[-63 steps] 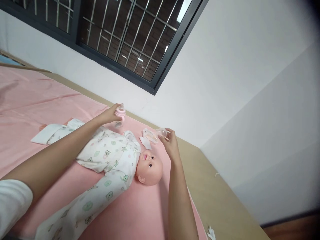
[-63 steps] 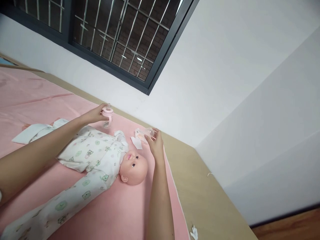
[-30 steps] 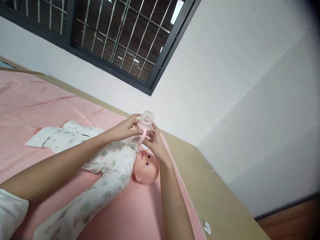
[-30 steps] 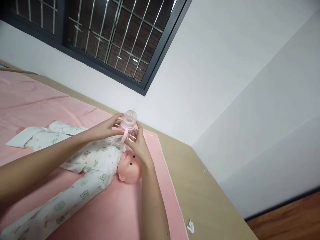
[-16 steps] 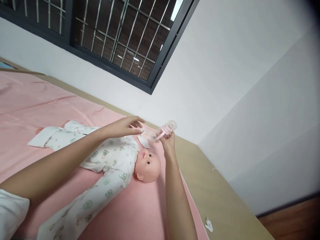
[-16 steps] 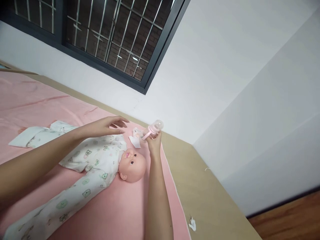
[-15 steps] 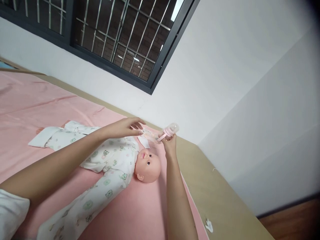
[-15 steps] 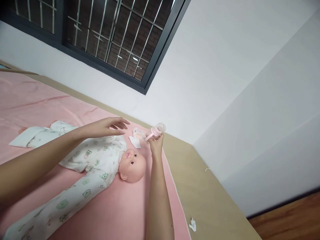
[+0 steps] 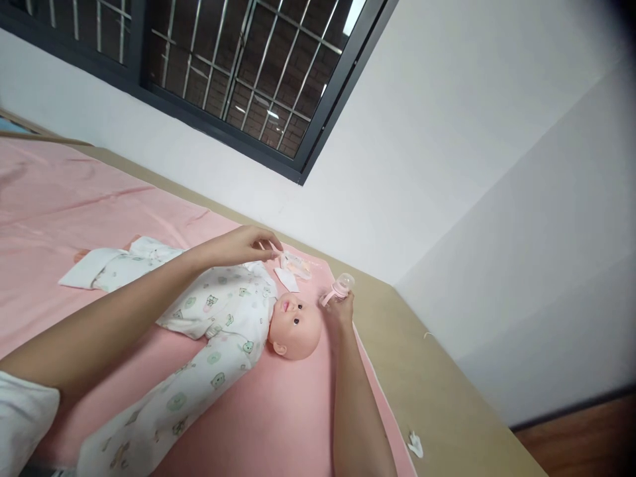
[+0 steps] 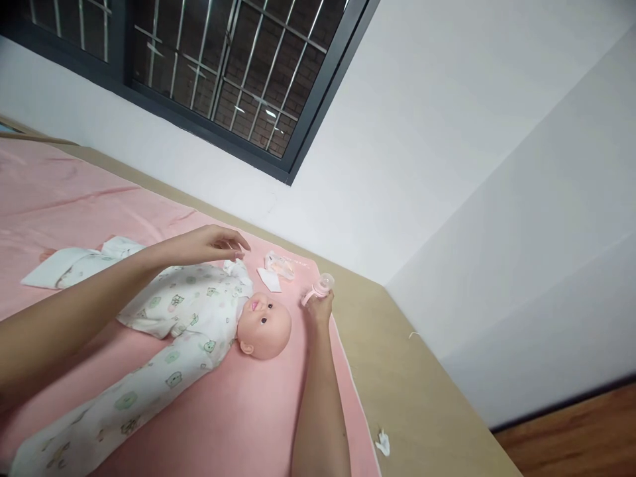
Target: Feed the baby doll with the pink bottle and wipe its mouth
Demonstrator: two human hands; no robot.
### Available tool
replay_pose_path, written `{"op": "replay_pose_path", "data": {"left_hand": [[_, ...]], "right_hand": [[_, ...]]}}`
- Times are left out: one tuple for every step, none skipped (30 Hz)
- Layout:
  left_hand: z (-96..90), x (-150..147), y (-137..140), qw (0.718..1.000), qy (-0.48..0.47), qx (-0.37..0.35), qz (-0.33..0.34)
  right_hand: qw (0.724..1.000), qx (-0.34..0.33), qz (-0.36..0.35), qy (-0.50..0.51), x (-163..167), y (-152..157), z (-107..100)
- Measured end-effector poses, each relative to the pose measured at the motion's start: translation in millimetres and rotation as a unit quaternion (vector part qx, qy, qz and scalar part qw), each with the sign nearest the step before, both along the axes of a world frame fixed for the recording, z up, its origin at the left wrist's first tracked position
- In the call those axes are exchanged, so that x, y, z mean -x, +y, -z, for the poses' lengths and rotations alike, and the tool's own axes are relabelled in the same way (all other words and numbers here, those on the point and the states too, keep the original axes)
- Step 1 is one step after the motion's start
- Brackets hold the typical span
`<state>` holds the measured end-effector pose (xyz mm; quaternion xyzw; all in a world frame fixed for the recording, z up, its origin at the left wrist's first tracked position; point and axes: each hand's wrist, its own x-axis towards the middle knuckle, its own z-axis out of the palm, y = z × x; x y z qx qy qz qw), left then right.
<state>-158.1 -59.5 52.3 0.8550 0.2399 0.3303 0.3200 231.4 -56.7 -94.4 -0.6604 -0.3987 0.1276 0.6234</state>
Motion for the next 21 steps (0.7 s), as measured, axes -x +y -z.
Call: {"op": "replay_pose_path", "data": {"left_hand": [[0.1, 1, 1, 1.000, -0.004, 0.002, -0.002], [0.3, 1, 2, 1.000, -0.007, 0.005, -0.005], [0.5, 2, 4, 1.000, -0.008, 0.006, -0.009], [0.8, 2, 5, 1.000, -0.009, 0.008, -0.015], [1.0, 3, 6, 1.000, -0.009, 0.008, -0.022], [1.0, 4, 7, 1.000, -0.008, 0.007, -0.028], [0.9, 5, 9, 0.999, -0.008, 0.006, -0.035], [0.6, 7, 10, 0.999, -0.007, 0.005, -0.041], [0.1, 8, 11, 0.999, -0.005, 0.003, -0.048], [-0.6, 10, 12, 0.999, -0.001, 0.000, -0.054], [-1.4, 12, 12, 0.998, 0.004, -0.003, -0.062], [-2.6, 14, 13, 0.997, 0.011, -0.007, -0.072], [-4.2, 16, 12, 0.996, 0.020, -0.012, -0.080], [-6.4, 18, 10, 0.996, 0.033, -0.019, -0.083], [-9.2, 20, 7, 0.996, 0.049, -0.023, -0.073], [-12.6, 21, 2, 0.996, 0.066, -0.024, -0.047], [-16.7, 23, -6, 0.996, 0.083, -0.020, -0.005], [-21.2, 24, -15, 0.994, 0.100, -0.013, 0.052], [-25.9, 27, -27, 0.986, 0.117, -0.004, 0.118], [-30.3, 30, -40, 0.975, 0.130, 0.002, 0.181], [-33.9, 35, -54, 0.959, 0.151, 0.003, 0.239]], "right_hand": [[1.000, -0.003, -0.021, 0.019, 0, -1, 0], [0.999, -0.001, -0.037, 0.036, 0, -2, 0], [0.998, 0.002, -0.048, 0.047, -1, -4, -1], [0.997, 0.002, -0.057, 0.055, -2, -6, -2], [0.996, 0.001, -0.065, 0.063, -4, -8, -3], [0.995, 0.003, -0.071, 0.072, -6, -10, -3], [0.994, 0.004, -0.074, 0.084, -7, -11, -4], [0.993, 0.004, -0.071, 0.097, -9, -12, -4], [0.992, 0.000, -0.063, 0.112, -11, -12, -3], [0.991, -0.008, -0.048, 0.127, -14, -12, -2], [0.989, -0.019, -0.029, 0.143, -16, -12, -1], [0.986, -0.031, -0.010, 0.163, -19, -12, 1], [0.982, -0.044, 0.008, 0.185, -22, -12, 3], [0.977, -0.055, 0.025, 0.206, -26, -13, 5], [0.972, -0.062, 0.041, 0.224, -29, -15, 7], [0.968, -0.064, 0.056, 0.238, -33, -18, 10], [0.965, -0.065, 0.067, 0.246, -36, -20, 12], [0.963, -0.065, 0.076, 0.250, -39, -23, 15], [0.962, -0.064, 0.082, 0.252, -42, -26, 17], [0.961, -0.065, 0.085, 0.253, -44, -28, 18], [0.961, -0.066, 0.085, 0.254, -45, -29, 20]]}}
